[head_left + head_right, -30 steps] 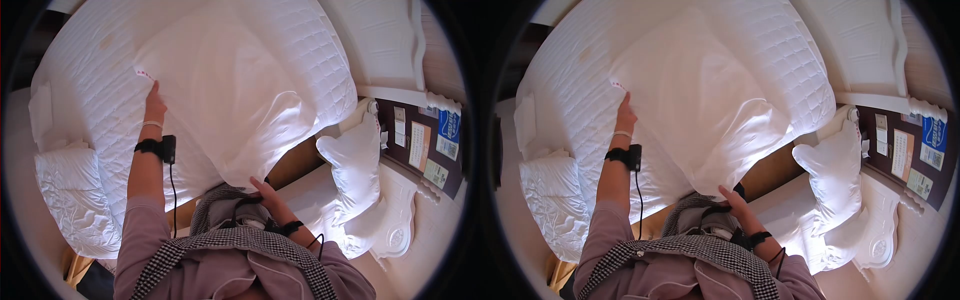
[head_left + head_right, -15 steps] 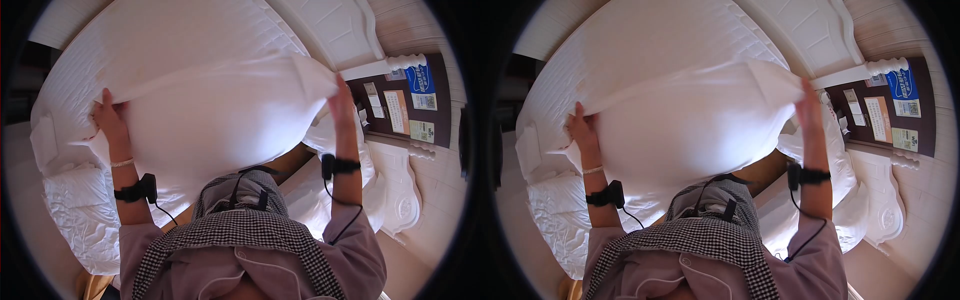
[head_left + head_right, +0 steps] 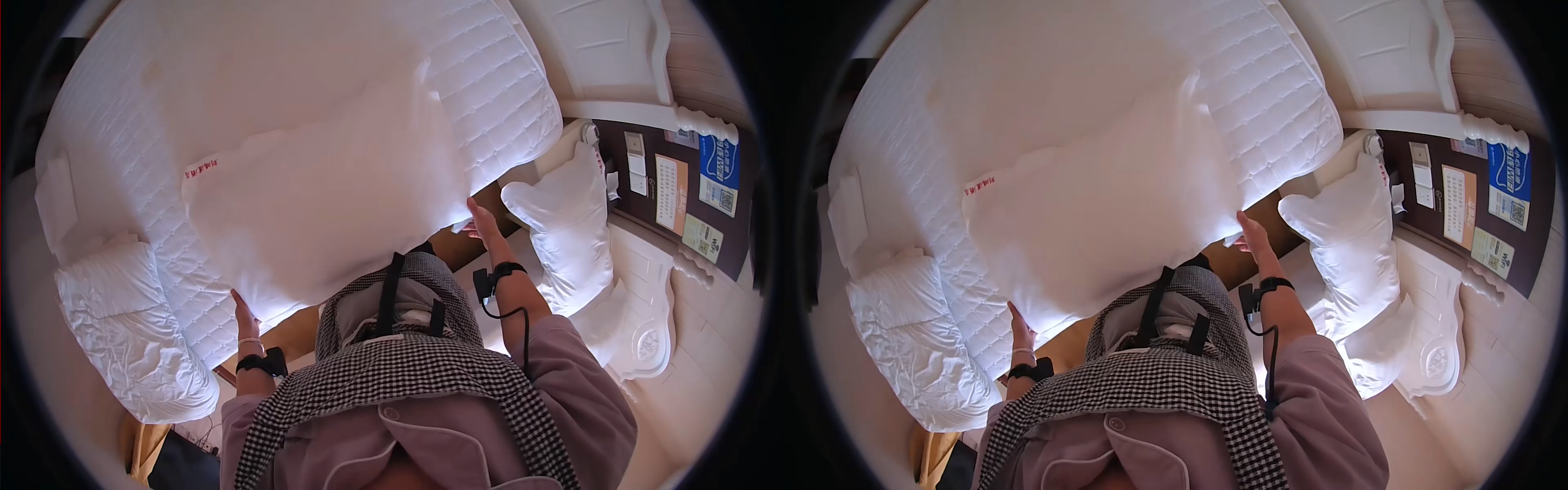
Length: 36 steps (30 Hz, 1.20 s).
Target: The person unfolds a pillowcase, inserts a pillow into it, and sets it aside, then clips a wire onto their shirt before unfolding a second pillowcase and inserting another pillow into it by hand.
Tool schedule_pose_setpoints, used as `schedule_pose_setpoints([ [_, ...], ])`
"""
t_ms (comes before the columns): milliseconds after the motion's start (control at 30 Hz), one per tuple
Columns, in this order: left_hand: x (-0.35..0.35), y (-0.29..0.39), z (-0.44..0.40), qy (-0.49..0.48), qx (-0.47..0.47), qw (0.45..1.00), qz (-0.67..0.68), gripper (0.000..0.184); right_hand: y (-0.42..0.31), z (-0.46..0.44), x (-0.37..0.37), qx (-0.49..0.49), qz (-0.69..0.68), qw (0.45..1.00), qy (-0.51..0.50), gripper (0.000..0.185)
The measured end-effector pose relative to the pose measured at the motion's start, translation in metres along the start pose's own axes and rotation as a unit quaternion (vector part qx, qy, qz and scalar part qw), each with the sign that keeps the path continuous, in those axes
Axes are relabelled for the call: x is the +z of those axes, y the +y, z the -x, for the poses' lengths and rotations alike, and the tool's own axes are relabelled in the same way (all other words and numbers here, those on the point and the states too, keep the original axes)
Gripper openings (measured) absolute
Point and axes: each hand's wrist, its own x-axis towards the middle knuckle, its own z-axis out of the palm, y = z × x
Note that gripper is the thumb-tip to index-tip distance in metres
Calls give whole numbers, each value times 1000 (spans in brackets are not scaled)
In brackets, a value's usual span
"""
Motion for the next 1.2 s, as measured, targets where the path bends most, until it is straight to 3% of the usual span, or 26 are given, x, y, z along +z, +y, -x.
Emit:
schedule_pose_setpoints([
  [67, -1, -5, 15, -40, -51, 993, 94, 66, 9, -12, 2, 63, -86, 993, -41, 54],
  [100, 3, 3, 25, -28, -51, 994, 94, 66, 6, -10, 4, 50, -90, 995, -5, 52],
  [167, 17, 18, 42, -59, -106, 981, 149, 59, 0, -15, 1, -31, 15, 999, 42, 51],
  [233, 13, 22, 47, -29, -103, 979, 172, 55, 1, -26, -7, -207, 197, 954, 93, 48],
  [267, 12, 25, 48, -16, -103, 976, 190, 51, -11, -19, -8, -192, 196, 958, 86, 43],
  [300, 18, 33, 58, -7, -96, 976, 194, 51, -23, -9, -10, -176, 195, 962, 81, 39],
  [367, 46, 65, 97, -48, 42, 994, 93, 48, -23, -14, -13, -188, 246, 946, 97, 43],
  [500, 63, 108, 121, -82, 83, 992, 55, 41, -8, -43, -29, -208, 369, 898, 124, 50],
  [600, 145, 188, 234, 38, 256, 952, -165, 34, -8, -58, -36, -192, 381, 891, 156, 52],
  [633, 133, 200, 238, 93, 170, 974, -115, 38, -6, -72, -40, -175, 419, 877, 158, 52],
  [700, 91, 188, 200, 145, 160, 976, -1, 41, -14, -75, -38, -161, 452, 862, 162, 53],
  [767, 68, 148, 156, 300, 250, 892, -229, 47, -34, -54, -21, -155, 464, 858, 157, 50],
  [833, 95, 160, 169, 261, 199, 910, -252, 49, -23, -66, -25, -188, 509, 827, 146, 47],
  [967, 57, 135, 138, 259, 156, 904, -302, 44, -56, -30, -25, -172, 466, 853, 161, 46],
  [1033, 55, 132, 131, 257, 256, 806, -468, 42, -59, -50, -22, -142, 424, 876, 180, 43],
  [1100, 44, 129, 124, 250, 146, 779, -555, 50, -45, -60, -41, -151, 552, 813, 107, 38],
  [1167, 1, 100, 86, 253, 61, 731, -631, 50, -66, -36, -24, -166, 416, 865, 227, 36],
  [1200, -18, 89, 68, 248, 70, 692, -674, 48, -71, -49, -19, -211, 388, 861, 252, 37],
])
